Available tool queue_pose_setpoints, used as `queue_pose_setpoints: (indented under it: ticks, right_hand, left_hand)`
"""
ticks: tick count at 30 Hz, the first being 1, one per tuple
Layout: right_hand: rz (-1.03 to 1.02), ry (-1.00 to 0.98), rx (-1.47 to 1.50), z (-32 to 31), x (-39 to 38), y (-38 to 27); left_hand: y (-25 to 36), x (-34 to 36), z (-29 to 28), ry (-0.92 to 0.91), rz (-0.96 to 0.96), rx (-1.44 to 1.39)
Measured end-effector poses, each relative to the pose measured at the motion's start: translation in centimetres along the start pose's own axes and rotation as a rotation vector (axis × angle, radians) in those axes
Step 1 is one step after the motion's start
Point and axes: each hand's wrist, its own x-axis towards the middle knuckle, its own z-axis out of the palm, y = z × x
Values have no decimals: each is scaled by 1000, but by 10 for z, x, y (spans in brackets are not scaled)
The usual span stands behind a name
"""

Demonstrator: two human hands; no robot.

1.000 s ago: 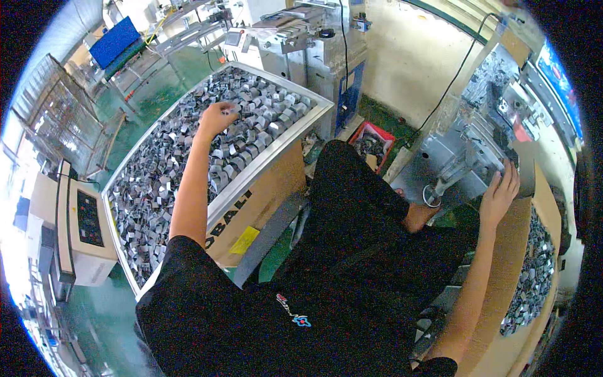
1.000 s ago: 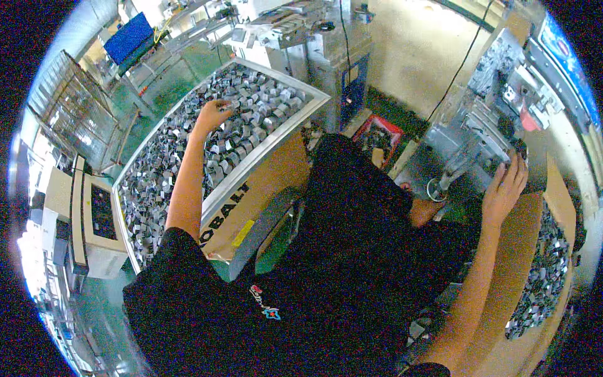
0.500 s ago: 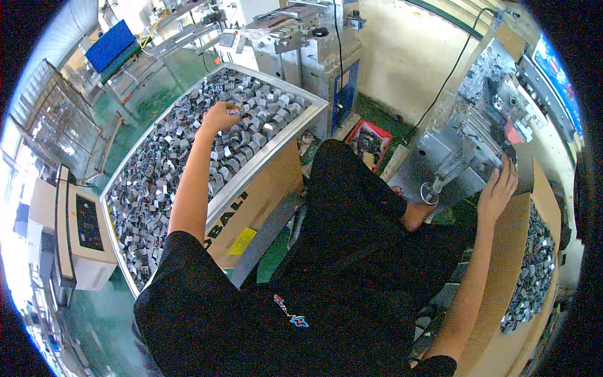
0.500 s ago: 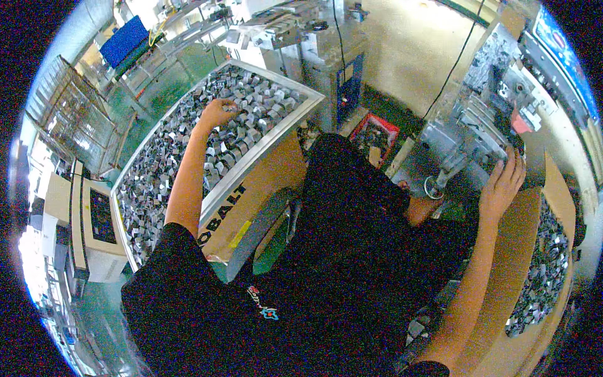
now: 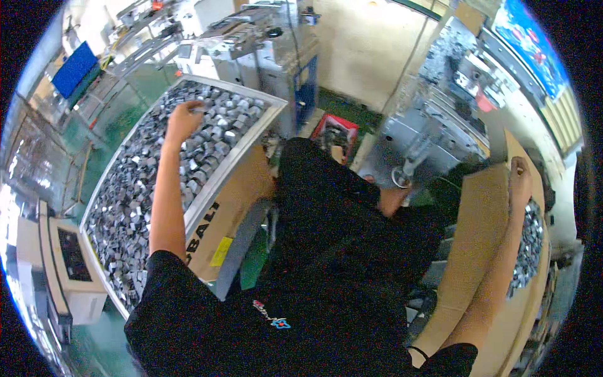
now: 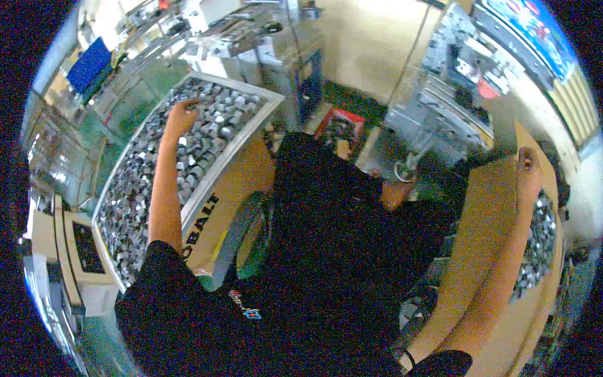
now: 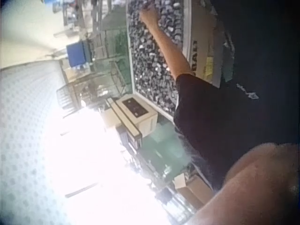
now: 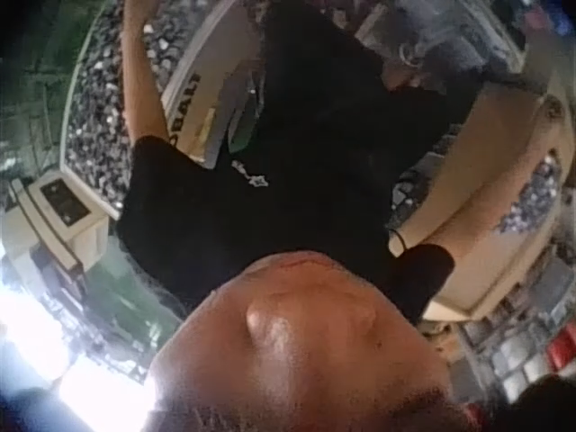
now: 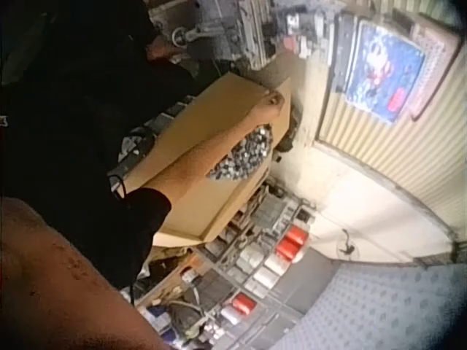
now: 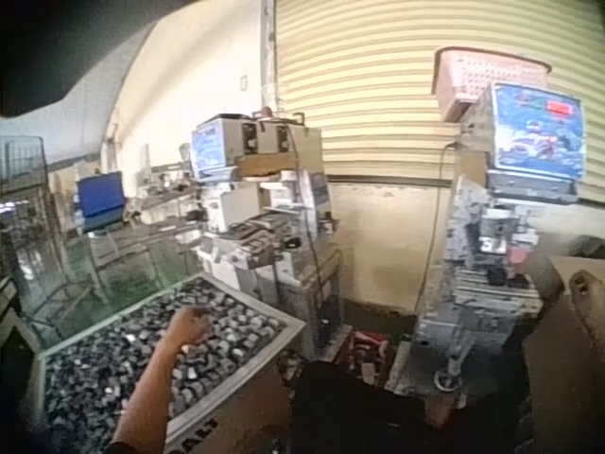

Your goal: Manually placing small plastic housing components onto a pad printing machine for marking and then sorting them into a box.

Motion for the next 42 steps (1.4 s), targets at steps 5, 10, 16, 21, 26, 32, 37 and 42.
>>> queue_pose_setpoints:
  ticks: [5, 10, 16, 21, 26, 32, 37, 42]
  right_hand:
    - [133, -280, -471, -34, -38, 180]
    - [123, -126, -499, -21, -33, 177]
    - [287, 3, -454, -12, -42, 137]
    - [393, 8, -319, -6, -45, 131]
    - [424, -65, -320, -19, -55, 126]
    - [498, -16, -251, -27, -48, 136]
    - [576, 174, -160, -32, -58, 178]
    - [531, 443, 100, -36, -48, 181]
  left_hand:
    - [82, 16, 18, 115, 405, -225]
    - [215, 5, 48, 34, 625, -353]
    - [390, -45, 112, 44, 1043, -554]
    - [484, -73, 172, 134, 1226, -659]
    - [559, -56, 200, -3, 1070, -612]
    - [572, -33, 221, -291, 877, -761]
    - [577, -44, 215, -345, 741, -770]
    - [573, -37, 214, -380, 850, -679]
